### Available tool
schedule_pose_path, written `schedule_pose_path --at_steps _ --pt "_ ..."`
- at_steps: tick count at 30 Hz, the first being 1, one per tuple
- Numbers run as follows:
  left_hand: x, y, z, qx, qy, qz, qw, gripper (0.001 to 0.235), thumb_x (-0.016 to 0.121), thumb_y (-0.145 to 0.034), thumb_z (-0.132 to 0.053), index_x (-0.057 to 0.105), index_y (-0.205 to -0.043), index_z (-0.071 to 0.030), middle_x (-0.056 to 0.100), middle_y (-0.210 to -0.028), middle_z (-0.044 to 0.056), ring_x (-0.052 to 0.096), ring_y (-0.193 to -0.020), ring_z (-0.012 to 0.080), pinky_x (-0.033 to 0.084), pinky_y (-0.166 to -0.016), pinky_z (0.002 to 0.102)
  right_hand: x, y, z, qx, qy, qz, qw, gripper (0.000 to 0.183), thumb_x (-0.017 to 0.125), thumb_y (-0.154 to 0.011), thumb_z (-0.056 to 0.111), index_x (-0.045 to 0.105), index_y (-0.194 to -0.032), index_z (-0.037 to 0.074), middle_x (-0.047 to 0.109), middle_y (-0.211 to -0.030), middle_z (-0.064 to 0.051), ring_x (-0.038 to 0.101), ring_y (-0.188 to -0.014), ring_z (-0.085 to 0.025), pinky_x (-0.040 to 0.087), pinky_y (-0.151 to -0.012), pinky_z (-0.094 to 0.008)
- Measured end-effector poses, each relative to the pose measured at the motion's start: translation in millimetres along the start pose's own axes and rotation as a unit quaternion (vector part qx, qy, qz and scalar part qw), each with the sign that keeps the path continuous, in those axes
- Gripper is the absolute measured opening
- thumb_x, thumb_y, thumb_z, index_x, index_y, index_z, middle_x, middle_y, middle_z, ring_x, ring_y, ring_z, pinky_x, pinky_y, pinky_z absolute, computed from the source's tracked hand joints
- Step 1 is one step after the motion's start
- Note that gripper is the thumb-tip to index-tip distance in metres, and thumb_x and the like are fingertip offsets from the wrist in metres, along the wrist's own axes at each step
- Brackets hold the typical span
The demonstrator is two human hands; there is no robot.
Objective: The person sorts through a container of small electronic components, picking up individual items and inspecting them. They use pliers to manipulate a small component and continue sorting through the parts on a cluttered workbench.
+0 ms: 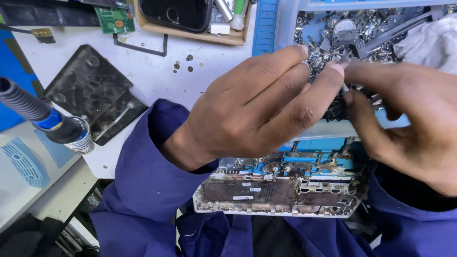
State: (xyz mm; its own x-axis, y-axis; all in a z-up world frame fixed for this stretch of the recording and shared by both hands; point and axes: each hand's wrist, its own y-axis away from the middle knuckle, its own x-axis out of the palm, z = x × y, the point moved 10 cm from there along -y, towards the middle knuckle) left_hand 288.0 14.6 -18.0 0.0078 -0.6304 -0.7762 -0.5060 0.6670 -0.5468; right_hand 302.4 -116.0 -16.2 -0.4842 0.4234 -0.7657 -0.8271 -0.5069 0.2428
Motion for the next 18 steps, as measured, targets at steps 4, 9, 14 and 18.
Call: schedule_pose_path --at_steps 4,9,14,18 --pt "2.6 2.4 -1.5 0.001 0.011 0.006 1.000 0.046 0.067 -0.133 -0.013 0.030 -0.157 0.000 0.074 -0.125 0.017 0.073 -0.130 0.0334 0.077 -0.117 0.049 8.4 0.0 13.7 -0.078 -0.015 -0.010 0.997 0.018 0.054 -0.102 -0.014 0.067 -0.108 -0.002 0.052 -0.067 -0.008 0.042 -0.054 -0.029 0.037 -0.053 -0.042" --pt "2.4 2.3 -2.5 -0.004 0.011 0.000 1.000 0.043 0.065 -0.132 -0.013 0.032 -0.156 0.000 0.074 -0.120 0.015 0.073 -0.128 0.0319 0.077 -0.113 0.048 -4.3 -0.9 -2.7 0.011 -0.011 -0.014 1.000 0.028 0.055 -0.104 -0.013 0.069 -0.128 -0.011 0.074 -0.111 -0.022 0.061 -0.069 -0.030 0.050 -0.068 -0.042" --pt "6.9 7.3 -2.3 -0.010 0.022 0.012 1.000 0.045 0.063 -0.133 -0.013 0.028 -0.159 -0.001 0.072 -0.127 0.017 0.068 -0.135 0.0335 0.076 -0.120 0.050 0.6 4.2 -6.3 -0.009 0.009 -0.028 1.000 0.028 0.060 -0.104 -0.014 0.071 -0.131 -0.012 0.077 -0.118 -0.024 0.062 -0.076 -0.033 0.052 -0.075 -0.045" --pt "6.5 3.9 -2.9 0.000 -0.001 0.020 1.000 0.044 0.064 -0.131 -0.016 0.030 -0.155 -0.003 0.072 -0.126 0.015 0.068 -0.133 0.0319 0.075 -0.119 0.049 -2.9 0.8 -11.7 0.037 -0.017 -0.027 0.999 0.023 0.062 -0.109 -0.013 0.071 -0.130 -0.010 0.075 -0.115 -0.023 0.052 -0.059 -0.026 0.043 -0.059 -0.037"
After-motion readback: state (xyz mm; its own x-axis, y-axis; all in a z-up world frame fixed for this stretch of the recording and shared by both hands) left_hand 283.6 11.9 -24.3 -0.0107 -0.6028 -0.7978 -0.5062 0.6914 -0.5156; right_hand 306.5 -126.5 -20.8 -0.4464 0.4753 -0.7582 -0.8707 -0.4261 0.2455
